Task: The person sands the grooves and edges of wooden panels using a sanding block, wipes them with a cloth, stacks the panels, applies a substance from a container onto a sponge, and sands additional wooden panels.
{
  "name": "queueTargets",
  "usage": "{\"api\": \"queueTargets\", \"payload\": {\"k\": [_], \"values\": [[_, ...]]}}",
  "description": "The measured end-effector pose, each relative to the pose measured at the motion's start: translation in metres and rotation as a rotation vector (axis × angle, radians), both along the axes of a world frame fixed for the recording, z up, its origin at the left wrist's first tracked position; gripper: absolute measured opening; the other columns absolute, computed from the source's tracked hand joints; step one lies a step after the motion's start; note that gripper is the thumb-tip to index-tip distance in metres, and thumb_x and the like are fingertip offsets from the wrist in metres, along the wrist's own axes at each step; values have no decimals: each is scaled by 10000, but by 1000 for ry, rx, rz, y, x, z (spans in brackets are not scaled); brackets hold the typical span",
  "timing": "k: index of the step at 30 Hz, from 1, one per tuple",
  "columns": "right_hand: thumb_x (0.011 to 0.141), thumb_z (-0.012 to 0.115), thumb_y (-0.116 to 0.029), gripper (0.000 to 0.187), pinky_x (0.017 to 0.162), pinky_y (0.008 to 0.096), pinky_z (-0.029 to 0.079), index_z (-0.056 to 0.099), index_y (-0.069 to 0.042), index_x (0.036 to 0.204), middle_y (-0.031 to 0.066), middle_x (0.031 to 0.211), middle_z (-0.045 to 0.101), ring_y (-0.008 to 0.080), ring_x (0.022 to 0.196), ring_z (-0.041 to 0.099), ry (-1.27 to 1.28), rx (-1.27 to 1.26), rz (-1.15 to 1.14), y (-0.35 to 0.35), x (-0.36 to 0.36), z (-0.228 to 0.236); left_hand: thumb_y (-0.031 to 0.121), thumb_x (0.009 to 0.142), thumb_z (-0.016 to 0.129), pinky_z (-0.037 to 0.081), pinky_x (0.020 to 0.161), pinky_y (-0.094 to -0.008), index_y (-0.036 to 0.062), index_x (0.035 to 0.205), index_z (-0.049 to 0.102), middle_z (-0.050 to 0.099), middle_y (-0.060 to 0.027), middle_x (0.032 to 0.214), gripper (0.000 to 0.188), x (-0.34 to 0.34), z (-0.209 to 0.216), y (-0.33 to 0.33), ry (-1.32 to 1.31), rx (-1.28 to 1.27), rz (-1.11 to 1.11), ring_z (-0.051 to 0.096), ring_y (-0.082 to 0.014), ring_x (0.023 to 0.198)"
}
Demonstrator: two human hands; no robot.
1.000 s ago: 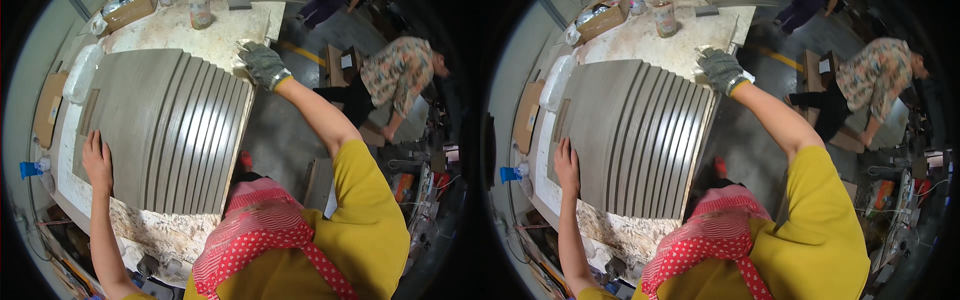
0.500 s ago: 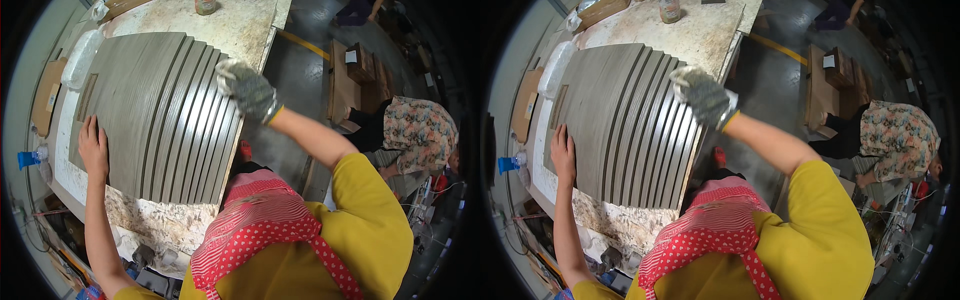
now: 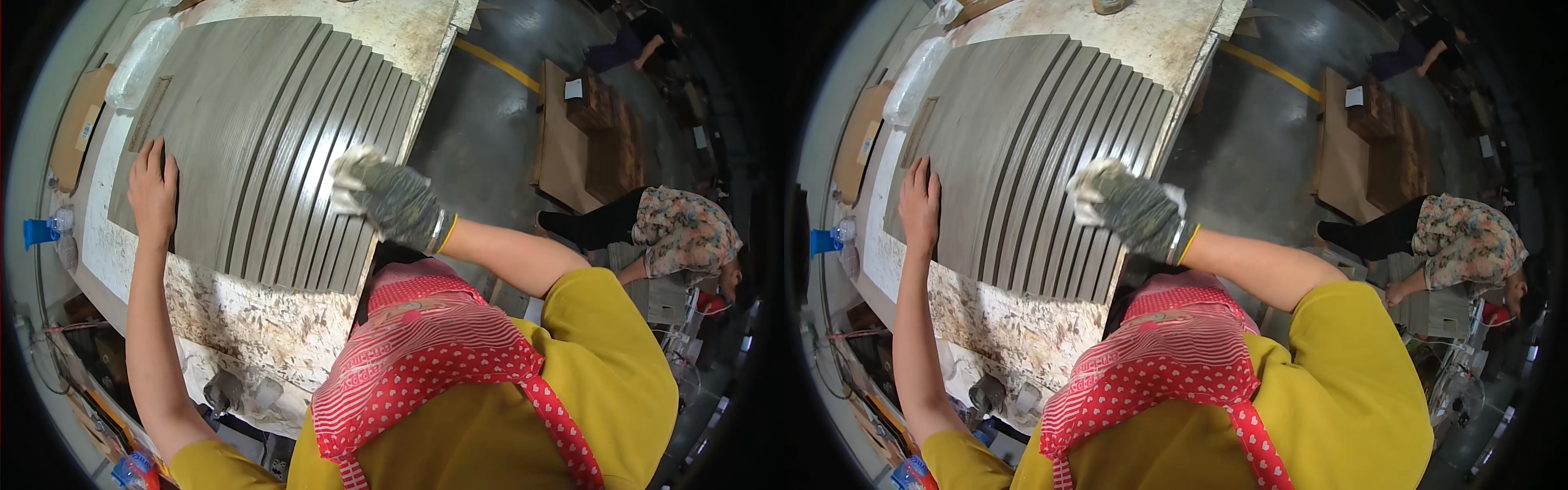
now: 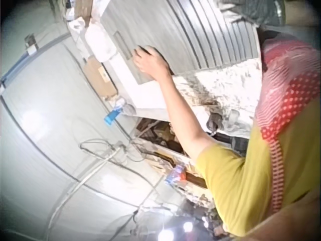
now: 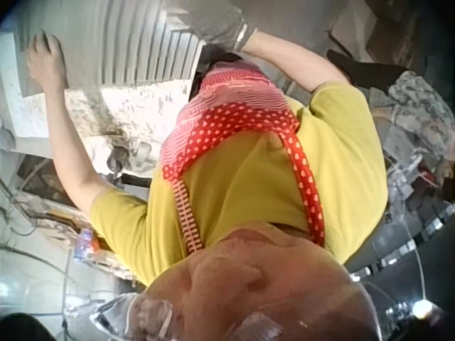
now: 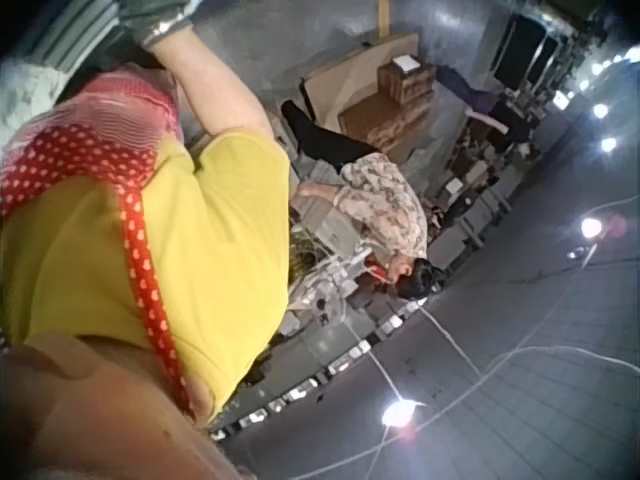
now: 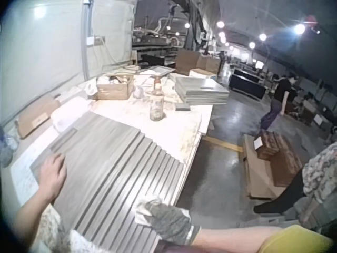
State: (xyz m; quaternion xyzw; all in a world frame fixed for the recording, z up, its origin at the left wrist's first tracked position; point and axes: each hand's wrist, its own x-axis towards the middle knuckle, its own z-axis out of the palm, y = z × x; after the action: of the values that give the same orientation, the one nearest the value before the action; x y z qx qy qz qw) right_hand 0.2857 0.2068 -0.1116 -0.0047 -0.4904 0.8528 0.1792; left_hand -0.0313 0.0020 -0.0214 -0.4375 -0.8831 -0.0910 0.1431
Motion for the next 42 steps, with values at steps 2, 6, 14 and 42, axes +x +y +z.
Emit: {"api": "queueTargets", "payload": {"k": [2, 6, 14, 42], "values": [[818, 660, -254, 465, 889, 366, 500, 528, -167, 1255, 62, 1139, 580, 228, 1033, 589, -293, 1533, -372, -17, 10, 52, 338, 948, 436, 338, 1041, -437, 128, 1335, 494, 480, -94, 1365, 444, -3, -5, -10, 0, -12, 38, 425, -298, 1266], [791, 623, -132, 530, 900, 381, 482, 496, -84, 1303, 127, 1201, 549, 294, 1046, 564, -425, 1550, -493, 59, -19, 60, 356, 947, 429, 333, 1044, -440, 135, 1332, 496, 480, -81, 1369, 450, -9, -8, -6, 6, -1, 23, 428, -295, 1265], [828, 604, -193, 306, 825, 313, 470, 605, -74, 1110, 55, 1081, 588, 154, 951, 567, -321, 933, -155, -83, 7, 40, 330, 940, 440, 336, 1049, -416, 81, 1307, 521, 484, -133, 1363, 451, -19, -7, 15, -35, 48, -81, 437, -322, 1257], [680, 716, -346, 437, 809, 379, 497, 657, -94, 1032, 83, 920, 653, 267, 862, 641, -288, 1740, -752, -79, -23, 18, 87, 965, 399, 325, 1096, -524, -103, 1329, 393, 481, -271, 1315, 411, -111, -20, -19, 369, -308, -691, 438, -396, 1257]]}}
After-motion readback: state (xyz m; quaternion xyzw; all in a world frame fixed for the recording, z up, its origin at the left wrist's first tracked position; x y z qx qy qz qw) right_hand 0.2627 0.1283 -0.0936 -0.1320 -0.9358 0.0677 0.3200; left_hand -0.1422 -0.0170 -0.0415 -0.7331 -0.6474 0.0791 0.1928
